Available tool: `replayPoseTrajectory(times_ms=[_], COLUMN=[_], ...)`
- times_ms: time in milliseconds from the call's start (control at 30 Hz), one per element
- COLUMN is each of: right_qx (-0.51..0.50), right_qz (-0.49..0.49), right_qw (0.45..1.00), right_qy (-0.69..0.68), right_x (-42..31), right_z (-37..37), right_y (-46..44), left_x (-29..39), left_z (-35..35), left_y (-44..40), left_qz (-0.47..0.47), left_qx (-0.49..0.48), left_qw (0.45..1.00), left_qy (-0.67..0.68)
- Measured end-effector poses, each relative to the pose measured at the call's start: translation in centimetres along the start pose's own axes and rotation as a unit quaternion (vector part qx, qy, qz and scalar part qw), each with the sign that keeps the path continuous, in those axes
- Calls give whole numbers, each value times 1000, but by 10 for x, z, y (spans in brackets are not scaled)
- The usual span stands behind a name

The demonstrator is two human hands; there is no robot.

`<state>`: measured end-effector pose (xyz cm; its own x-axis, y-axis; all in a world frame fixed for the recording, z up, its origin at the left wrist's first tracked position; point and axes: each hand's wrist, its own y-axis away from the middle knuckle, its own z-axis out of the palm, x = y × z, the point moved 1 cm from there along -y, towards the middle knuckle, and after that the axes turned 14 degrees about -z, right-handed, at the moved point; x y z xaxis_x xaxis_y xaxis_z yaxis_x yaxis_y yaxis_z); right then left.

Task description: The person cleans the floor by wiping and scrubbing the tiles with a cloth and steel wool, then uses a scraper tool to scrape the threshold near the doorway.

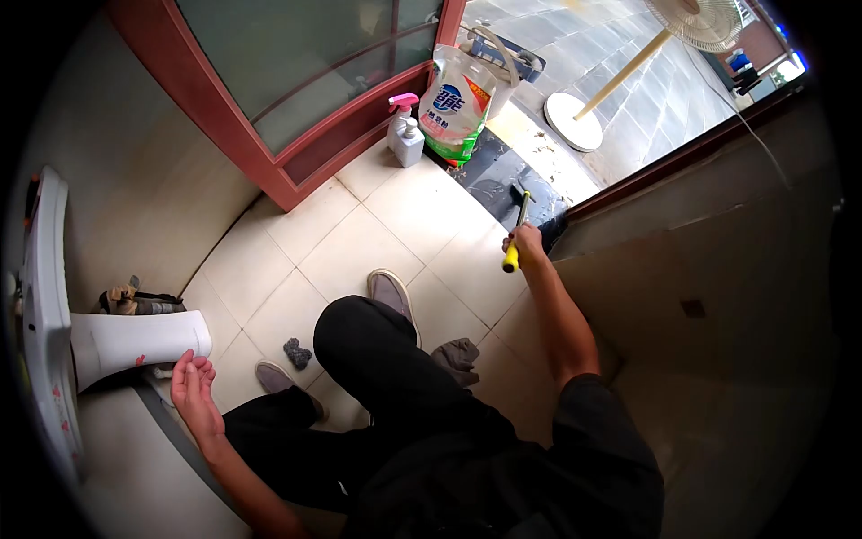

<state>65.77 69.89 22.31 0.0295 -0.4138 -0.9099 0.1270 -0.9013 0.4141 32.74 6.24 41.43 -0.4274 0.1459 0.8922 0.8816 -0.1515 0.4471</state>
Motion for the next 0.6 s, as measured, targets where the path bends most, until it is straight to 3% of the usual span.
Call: replayPoseTrajectory(times_ms=[67, 233, 333, 367, 533, 600], right_qx=[-88, -264, -415, -408, -489, -453], right_qz=[13, 149, 254, 261, 365, 405], right_qw=[993, 953, 862, 867, 776, 764], right_qy=[75, -23, -142, -114, -158, -216], right_x=[-14, -64, -61, -63, -10, 13], right_z=[-6, 11, 49, 71, 166, 190], right_y=[51, 167, 157, 156, 111, 97], left_x=[0, 3, 3, 5, 8, 8], left_z=[-2, -13, -8, -3, 11, 14], left_y=[-1, 0, -1, 0, 3, 5], left_qz=[8, 4, 22, 32, 21, 18], left_qx=[7, 21, 1, -18, -1, 4], left_qw=[1000, 1000, 999, 999, 999, 1000], left_qy=[7, 17, 25, 23, 31, 24])
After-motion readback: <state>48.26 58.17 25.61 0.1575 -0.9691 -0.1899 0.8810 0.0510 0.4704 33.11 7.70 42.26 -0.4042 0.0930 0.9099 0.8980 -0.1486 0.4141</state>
